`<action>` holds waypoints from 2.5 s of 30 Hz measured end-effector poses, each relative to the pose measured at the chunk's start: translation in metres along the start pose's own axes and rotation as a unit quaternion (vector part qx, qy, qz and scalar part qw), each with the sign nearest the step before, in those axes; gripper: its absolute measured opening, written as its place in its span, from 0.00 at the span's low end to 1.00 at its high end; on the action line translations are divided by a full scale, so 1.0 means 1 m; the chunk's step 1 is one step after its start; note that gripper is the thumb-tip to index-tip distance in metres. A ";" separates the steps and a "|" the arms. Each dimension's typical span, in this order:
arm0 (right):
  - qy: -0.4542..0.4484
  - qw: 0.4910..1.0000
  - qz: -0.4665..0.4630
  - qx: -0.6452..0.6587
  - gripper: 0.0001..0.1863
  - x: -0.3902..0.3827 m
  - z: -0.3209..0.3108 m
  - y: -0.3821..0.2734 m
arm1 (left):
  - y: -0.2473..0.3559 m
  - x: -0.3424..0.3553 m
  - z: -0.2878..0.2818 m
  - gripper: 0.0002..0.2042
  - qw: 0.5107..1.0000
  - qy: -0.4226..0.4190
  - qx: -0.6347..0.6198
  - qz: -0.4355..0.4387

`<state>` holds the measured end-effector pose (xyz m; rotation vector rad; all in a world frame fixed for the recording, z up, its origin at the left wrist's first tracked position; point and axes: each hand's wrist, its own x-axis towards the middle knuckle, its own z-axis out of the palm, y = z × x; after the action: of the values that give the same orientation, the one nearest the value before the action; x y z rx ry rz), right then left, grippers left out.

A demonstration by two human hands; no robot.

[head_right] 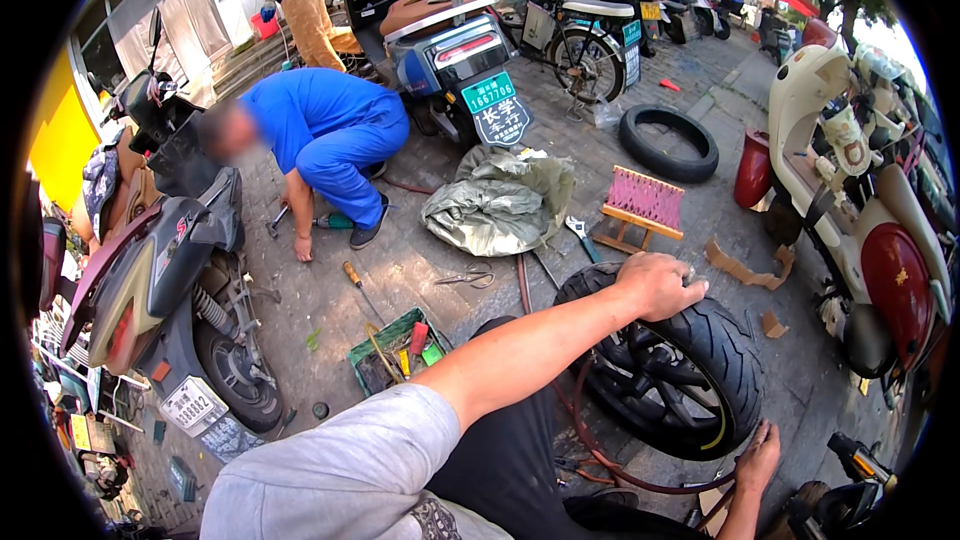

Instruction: The person prepares and repairs a motorcycle tire by using pliers to work on the valve stem, inserting a metal rod, and applying a spray adhesive to the tire's inner rim.

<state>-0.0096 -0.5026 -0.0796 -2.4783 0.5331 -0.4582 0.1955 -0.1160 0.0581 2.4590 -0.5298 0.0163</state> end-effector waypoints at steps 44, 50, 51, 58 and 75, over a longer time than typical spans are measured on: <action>-0.019 0.994 0.107 -0.012 0.25 -0.015 -0.014 -0.024 | -0.036 0.043 0.031 0.37 0.998 -0.025 0.005 0.055; -0.013 0.996 0.083 -0.034 0.24 -0.017 -0.008 -0.014 | -0.036 0.048 0.033 0.38 0.998 -0.031 -0.003 0.050; -0.015 0.996 0.083 -0.031 0.24 -0.016 -0.007 -0.012 | -0.036 0.048 0.033 0.38 0.998 -0.030 -0.007 0.050; -0.015 0.996 0.089 -0.006 0.23 -0.016 -0.006 -0.009 | -0.042 0.054 0.038 0.38 0.998 -0.026 -0.019 0.061; -0.035 0.992 0.116 0.019 0.25 -0.015 -0.006 -0.007 | -0.060 0.058 0.028 0.36 0.983 -0.110 -0.100 0.104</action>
<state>-0.0228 -0.4930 -0.0741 -2.3503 0.7660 -0.2857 0.2682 -0.1095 0.0086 2.2128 -0.8408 -0.2146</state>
